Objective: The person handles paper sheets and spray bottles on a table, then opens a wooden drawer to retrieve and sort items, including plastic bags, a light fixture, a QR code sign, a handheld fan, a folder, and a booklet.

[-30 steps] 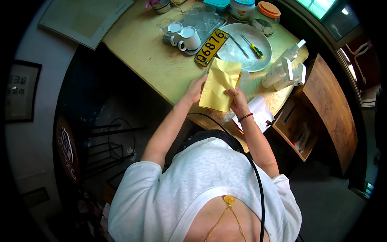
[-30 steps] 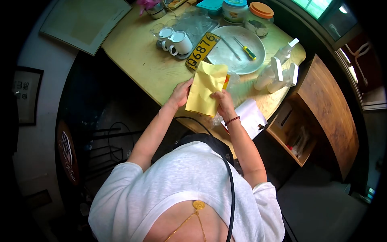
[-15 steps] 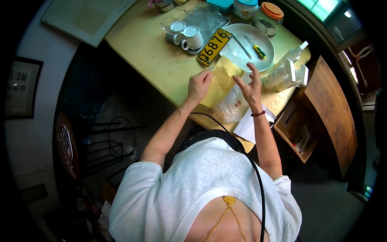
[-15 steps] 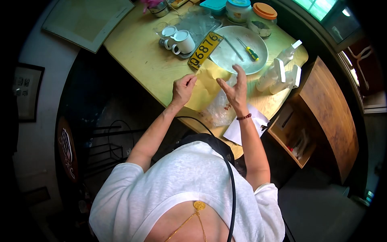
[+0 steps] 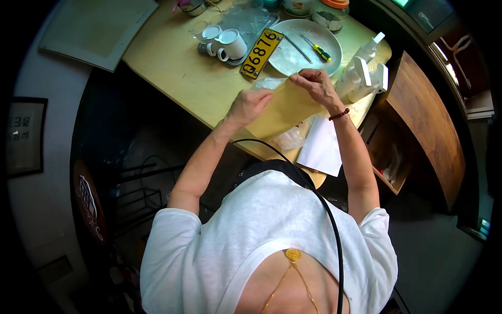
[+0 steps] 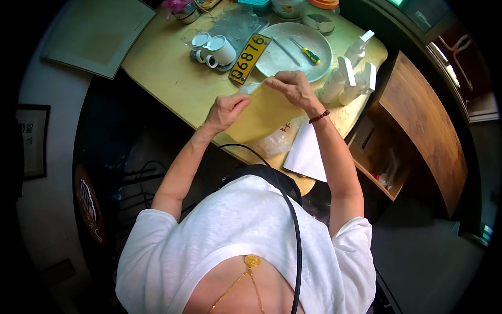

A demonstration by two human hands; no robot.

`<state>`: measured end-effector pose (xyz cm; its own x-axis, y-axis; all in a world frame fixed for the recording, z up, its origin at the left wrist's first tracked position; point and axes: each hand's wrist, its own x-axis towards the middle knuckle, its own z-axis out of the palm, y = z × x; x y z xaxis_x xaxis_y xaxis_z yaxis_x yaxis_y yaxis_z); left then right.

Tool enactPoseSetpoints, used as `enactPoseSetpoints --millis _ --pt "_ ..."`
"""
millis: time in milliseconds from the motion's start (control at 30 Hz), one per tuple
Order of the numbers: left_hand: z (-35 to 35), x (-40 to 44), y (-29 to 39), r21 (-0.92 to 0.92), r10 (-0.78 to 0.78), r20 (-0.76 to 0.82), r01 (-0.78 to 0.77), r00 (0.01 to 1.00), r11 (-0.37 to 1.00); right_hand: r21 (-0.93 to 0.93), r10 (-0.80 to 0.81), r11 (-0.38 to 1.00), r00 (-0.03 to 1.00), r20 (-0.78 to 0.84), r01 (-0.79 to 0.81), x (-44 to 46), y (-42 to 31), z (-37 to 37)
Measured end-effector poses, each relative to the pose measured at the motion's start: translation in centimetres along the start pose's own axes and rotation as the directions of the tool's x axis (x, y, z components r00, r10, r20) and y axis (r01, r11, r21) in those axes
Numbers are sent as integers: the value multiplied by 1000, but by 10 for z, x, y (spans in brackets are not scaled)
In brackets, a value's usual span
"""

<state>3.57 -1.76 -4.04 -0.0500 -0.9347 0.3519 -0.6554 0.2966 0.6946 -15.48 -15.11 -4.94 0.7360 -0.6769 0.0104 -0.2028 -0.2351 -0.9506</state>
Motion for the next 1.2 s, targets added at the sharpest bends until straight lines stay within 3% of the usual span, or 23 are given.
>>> enactPoseSetpoints --millis 67,100,133,167,200,267,300,333,400,533,633,700,733,800,833,867,900,933,1067,1100,1133,1200 --pt "-9 -5 -4 35 46 -21 -45 999 998 385 40 918 943 -331 96 -13 8 -5" --pt "-17 -11 -12 33 -23 -80 26 997 999 278 21 955 913 -407 102 -23 31 -19" --pt "-24 -17 -21 29 -90 -139 95 986 995 200 103 980 904 -415 -20 -35 52 -25" --pt "-29 -23 -30 -22 -182 -163 181 970 983 -33 84 994 942 -324 -100 -50 71 -26" --pt "-31 -32 -40 -76 -277 -177 267 944 961 -267 97 951 969 -227 -158 -67 87 -22" --pt "-22 -43 -58 -177 -302 -194 269 933 947 -610 11 785 988 -157 -106 -97 110 -7" --pt "-17 -45 -56 -243 -346 -207 294 915 924 -614 92 773 986 -139 -159 -105 116 0" --pt "-13 -47 -55 -306 -389 -219 316 894 898 -665 50 725 976 -212 -182 -109 120 12" --pt "-3 -47 -53 -293 -383 -214 315 898 903 -666 284 644 926 -250 -377 -110 121 22" --pt "13 -40 -35 -316 -362 -253 277 897 908 -686 360 594 902 -240 -420 -108 131 21" --pt "23 -40 -23 -361 -376 -263 271 889 892 -617 415 639 881 -225 -459 -110 147 11" --pt "25 -43 -15 -330 -362 -270 267 892 905 -469 223 834 955 -197 -292 -116 146 5" --pt "26 -44 -13 -325 -362 -276 268 890 907 -469 219 836 957 -192 -285 -120 142 3" --pt "28 -44 -9 -322 -331 -292 233 898 917 -18 288 957 954 -83 -291 -129 121 -9" --pt "29 -45 -4 -317 -327 -293 231 899 920 -67 362 931 930 60 -358 -134 103 -24" --pt "28 -43 1 -269 -292 -302 213 907 939 -3 356 934 929 104 -358 -140 80 -33" --pt "28 -41 8 -222 -256 -310 192 916 956 80 295 950 952 79 -301 -147 70 -39" --pt "29 -38 16 -221 -250 -305 187 919 957 315 212 925 976 40 -214 -155 34 -42" --pt "45 -28 53 -187 -174 -156 143 972 972 256 -4 966 991 -130 38 -159 -50 -40" --pt "52 -27 60 -211 -116 -105 92 988 973 202 -76 973 983 -165 109 -156 -57 -36" --pt "56 -24 72 -239 -54 -58 39 997 970 278 -121 945 974 -194 172 -152 -61 -28" --pt "57 -27 91 -261 17 -46 -28 999 965 186 -200 943 918 -344 275 -151 -60 -13"
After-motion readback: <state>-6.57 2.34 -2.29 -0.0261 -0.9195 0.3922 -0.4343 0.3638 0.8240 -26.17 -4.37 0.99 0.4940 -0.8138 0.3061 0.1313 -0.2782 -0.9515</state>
